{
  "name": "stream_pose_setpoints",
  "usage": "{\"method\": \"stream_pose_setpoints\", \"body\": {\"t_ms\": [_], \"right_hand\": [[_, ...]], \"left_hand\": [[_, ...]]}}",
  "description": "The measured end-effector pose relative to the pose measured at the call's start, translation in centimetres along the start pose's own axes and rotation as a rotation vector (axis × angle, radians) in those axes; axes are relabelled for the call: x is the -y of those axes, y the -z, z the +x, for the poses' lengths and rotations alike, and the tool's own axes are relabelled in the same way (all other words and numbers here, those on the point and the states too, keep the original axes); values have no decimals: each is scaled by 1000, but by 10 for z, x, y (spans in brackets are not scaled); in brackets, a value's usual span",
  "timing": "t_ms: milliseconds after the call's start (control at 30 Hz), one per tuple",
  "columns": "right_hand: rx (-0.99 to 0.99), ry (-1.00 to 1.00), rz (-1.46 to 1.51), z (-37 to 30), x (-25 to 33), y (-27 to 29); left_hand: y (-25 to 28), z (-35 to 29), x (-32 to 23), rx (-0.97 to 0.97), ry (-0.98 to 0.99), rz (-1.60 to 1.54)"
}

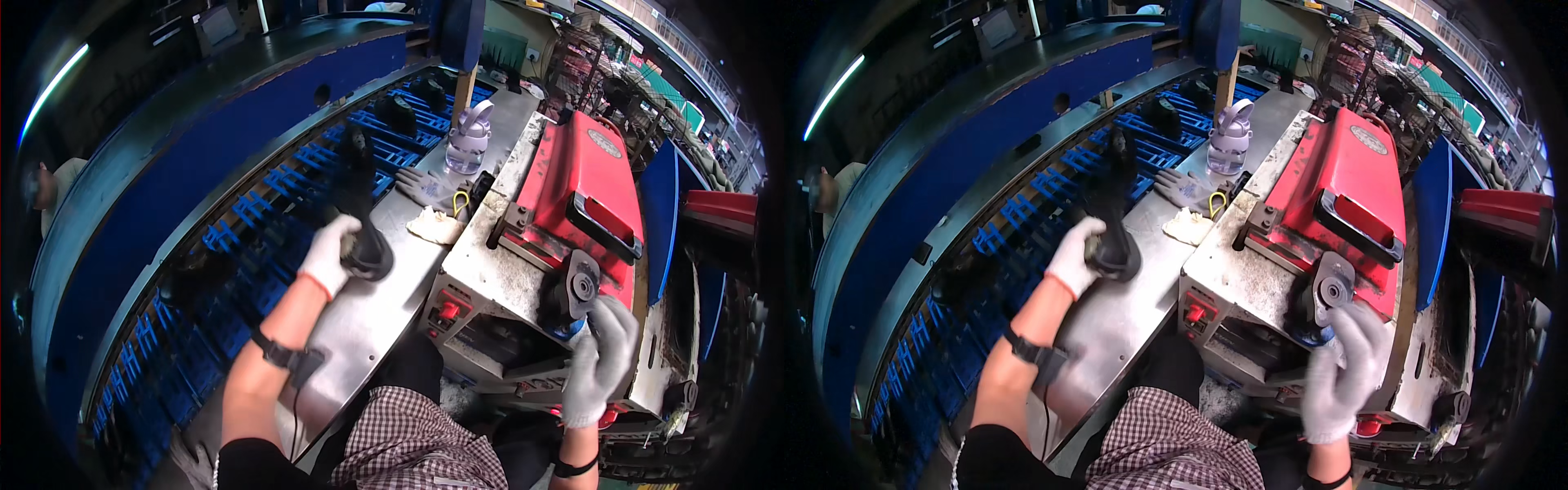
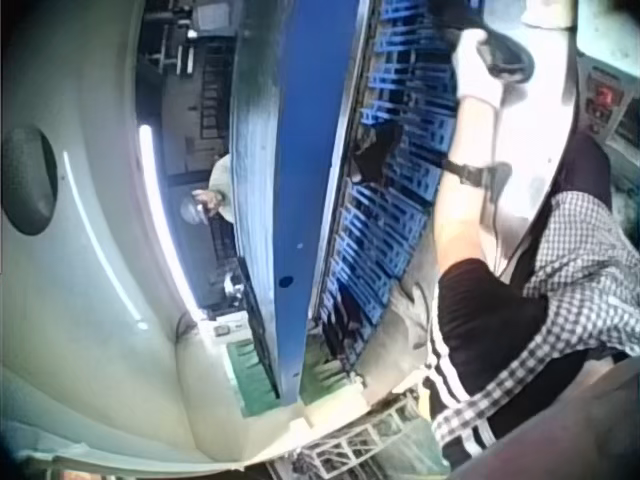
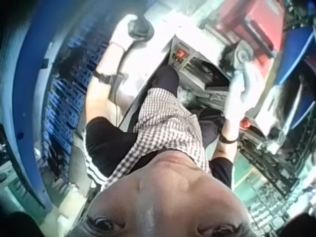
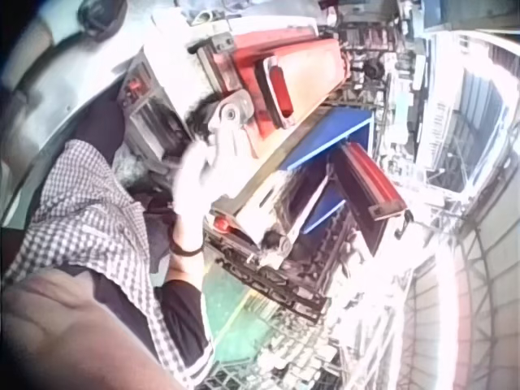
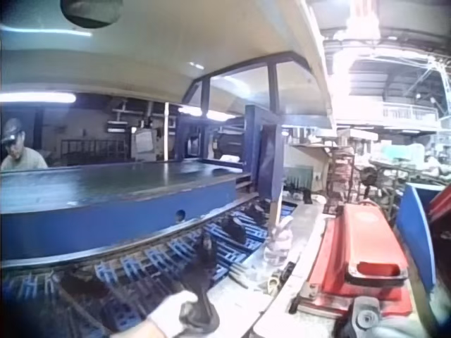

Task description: Operating a heat press machine to set soles onto leather dress shoes in a factory assembly line.

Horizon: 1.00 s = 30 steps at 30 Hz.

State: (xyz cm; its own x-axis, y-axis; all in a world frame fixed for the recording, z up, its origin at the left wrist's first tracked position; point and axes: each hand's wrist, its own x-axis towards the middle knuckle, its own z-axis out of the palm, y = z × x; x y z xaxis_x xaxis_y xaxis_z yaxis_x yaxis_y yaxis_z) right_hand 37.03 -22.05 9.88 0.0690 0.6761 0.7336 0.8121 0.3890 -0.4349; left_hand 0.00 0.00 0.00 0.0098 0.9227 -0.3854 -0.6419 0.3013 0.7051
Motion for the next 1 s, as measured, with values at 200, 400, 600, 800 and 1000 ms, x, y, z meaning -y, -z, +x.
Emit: {"method": "stream_pose_setpoints", "body": {"t_ms": [200, 400, 600, 800, 1000], "right_hand": [[23, -102, -280, -12, -47, 19], [-100, -255, -191, -15, -58, 9], [-86, -254, -118, -13, -53, 6], [-96, -259, -103, -13, -53, 11], [-83, -238, -124, -14, -57, 10]], "left_hand": [[41, 134, -41, -345, -466, 592], [64, 162, -47, -502, -595, 1157], [128, 95, -59, -404, -572, 1192], [192, 3, -108, -1501, -532, 1518], [273, -14, -136, -1588, -307, 588]]}}
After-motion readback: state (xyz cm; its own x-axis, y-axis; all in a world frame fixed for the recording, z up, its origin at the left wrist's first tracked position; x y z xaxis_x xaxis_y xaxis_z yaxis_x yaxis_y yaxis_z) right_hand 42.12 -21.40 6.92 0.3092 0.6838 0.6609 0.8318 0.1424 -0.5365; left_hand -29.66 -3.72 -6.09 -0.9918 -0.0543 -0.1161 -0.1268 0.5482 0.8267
